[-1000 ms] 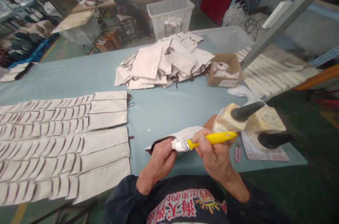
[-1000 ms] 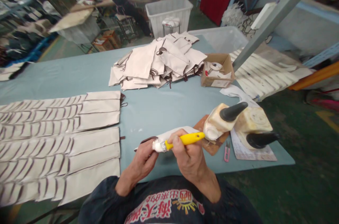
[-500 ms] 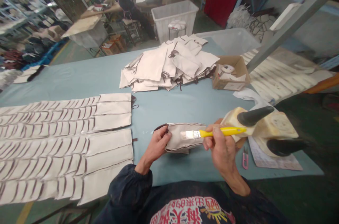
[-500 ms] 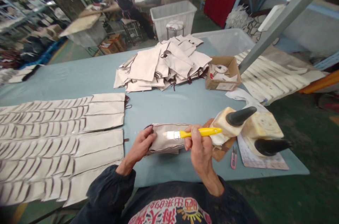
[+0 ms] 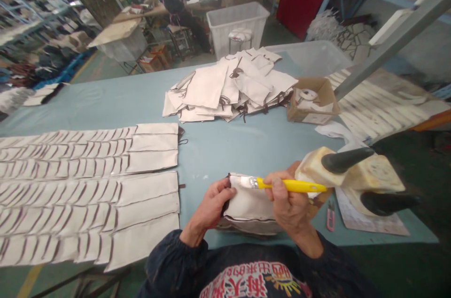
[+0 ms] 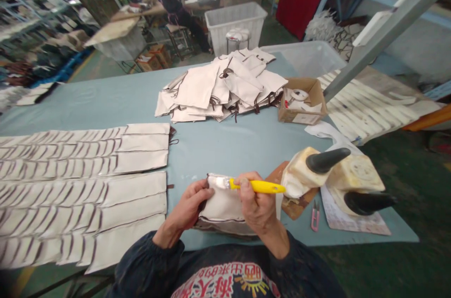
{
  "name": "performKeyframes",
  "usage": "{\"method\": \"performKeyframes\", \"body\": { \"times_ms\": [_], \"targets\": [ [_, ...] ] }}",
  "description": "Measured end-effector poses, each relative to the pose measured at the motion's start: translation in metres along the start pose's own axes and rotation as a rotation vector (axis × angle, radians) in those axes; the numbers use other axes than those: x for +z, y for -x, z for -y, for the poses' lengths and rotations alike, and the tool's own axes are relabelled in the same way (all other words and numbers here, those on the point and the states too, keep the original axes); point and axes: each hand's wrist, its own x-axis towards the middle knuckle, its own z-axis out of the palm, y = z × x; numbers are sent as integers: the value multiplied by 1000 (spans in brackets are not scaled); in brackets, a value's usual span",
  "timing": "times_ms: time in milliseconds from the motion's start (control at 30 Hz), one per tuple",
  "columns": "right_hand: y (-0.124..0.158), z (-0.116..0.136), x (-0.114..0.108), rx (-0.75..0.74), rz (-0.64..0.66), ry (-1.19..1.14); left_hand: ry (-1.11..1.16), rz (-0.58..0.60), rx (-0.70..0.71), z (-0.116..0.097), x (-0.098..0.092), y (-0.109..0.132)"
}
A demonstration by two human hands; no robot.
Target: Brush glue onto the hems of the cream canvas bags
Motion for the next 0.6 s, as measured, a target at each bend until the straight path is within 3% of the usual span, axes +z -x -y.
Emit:
{"method": "performKeyframes", "body": {
  "times_ms": [100,233,467,600],
  "targets": [
    [1,-7,13,26,52,30,32,5,6,4,1,2],
    [-4,-17,29,137,-29,-62,19,-20,20,12,-8,-13],
    [8,-27,7,274,-127,-119,-204,-209,-19,25,-71,-88],
    [20,-38,-5,383,-148,-118,-259,-277,-109,40,-101,-88]
  ]
}}
